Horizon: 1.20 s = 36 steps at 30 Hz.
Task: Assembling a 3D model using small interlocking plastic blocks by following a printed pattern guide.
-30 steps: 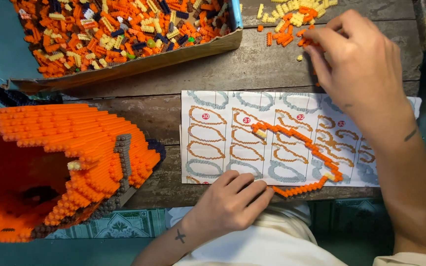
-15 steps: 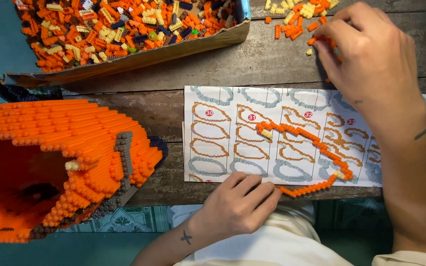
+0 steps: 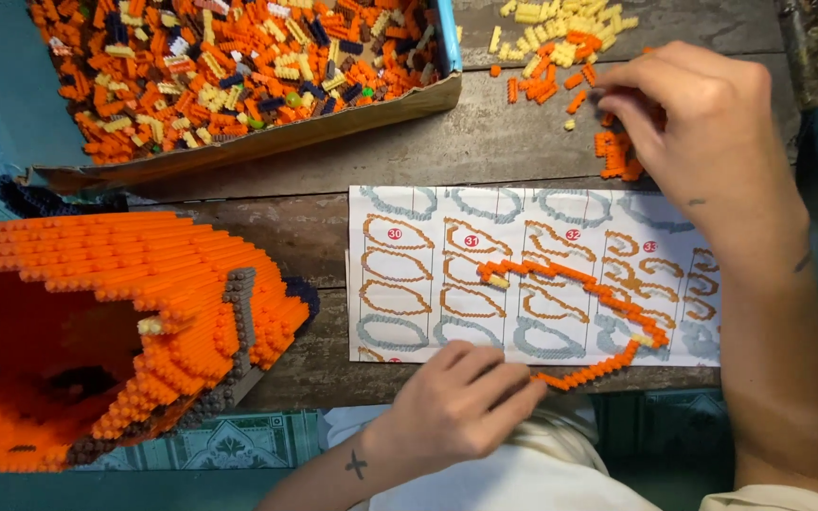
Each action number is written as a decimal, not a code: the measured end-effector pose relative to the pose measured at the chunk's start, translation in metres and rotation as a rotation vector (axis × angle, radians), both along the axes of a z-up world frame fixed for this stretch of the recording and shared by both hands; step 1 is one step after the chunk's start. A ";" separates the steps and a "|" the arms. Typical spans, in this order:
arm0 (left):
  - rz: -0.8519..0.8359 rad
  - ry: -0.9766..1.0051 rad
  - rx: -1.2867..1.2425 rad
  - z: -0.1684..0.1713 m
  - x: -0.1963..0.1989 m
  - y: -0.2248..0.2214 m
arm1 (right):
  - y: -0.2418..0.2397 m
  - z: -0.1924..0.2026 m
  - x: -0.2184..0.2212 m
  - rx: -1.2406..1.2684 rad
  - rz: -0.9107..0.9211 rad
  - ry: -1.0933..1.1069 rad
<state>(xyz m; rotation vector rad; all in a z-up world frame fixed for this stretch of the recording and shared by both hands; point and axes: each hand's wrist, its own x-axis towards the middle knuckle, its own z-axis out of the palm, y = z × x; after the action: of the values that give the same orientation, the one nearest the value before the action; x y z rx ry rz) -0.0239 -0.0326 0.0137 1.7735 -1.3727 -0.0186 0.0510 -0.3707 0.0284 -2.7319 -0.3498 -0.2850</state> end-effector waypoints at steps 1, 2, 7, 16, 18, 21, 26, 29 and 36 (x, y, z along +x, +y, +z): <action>0.000 -0.002 -0.003 0.001 0.004 -0.001 | -0.003 0.001 0.000 -0.003 0.000 -0.002; 0.044 -0.008 0.048 0.002 0.008 -0.001 | -0.005 0.003 0.000 -0.035 -0.032 0.047; 0.230 -0.057 0.342 -0.004 0.020 -0.008 | -0.013 0.003 0.000 -0.130 -0.100 0.123; 0.389 -0.180 0.316 -0.002 0.026 -0.006 | 0.019 -0.005 0.033 -0.098 0.079 -0.011; 0.389 -0.159 0.287 -0.003 0.024 -0.004 | 0.029 -0.012 0.044 -0.138 0.115 -0.092; 0.421 -0.170 0.275 0.006 0.023 -0.005 | 0.036 -0.029 0.060 -0.293 0.046 -0.166; 0.424 -0.133 0.264 0.004 0.006 0.003 | 0.047 -0.038 0.070 -0.327 -0.018 -0.120; 0.440 -0.130 0.231 0.002 -0.001 0.007 | 0.049 -0.038 0.069 -0.328 0.001 -0.135; 0.434 -0.092 0.169 -0.004 -0.004 0.011 | 0.056 -0.035 0.075 -0.295 -0.039 -0.021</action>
<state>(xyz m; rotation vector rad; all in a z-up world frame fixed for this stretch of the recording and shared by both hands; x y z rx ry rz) -0.0283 -0.0211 0.0097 2.2072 -1.0467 0.1890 0.1264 -0.3150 -0.0068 -3.0299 -0.3699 -0.2931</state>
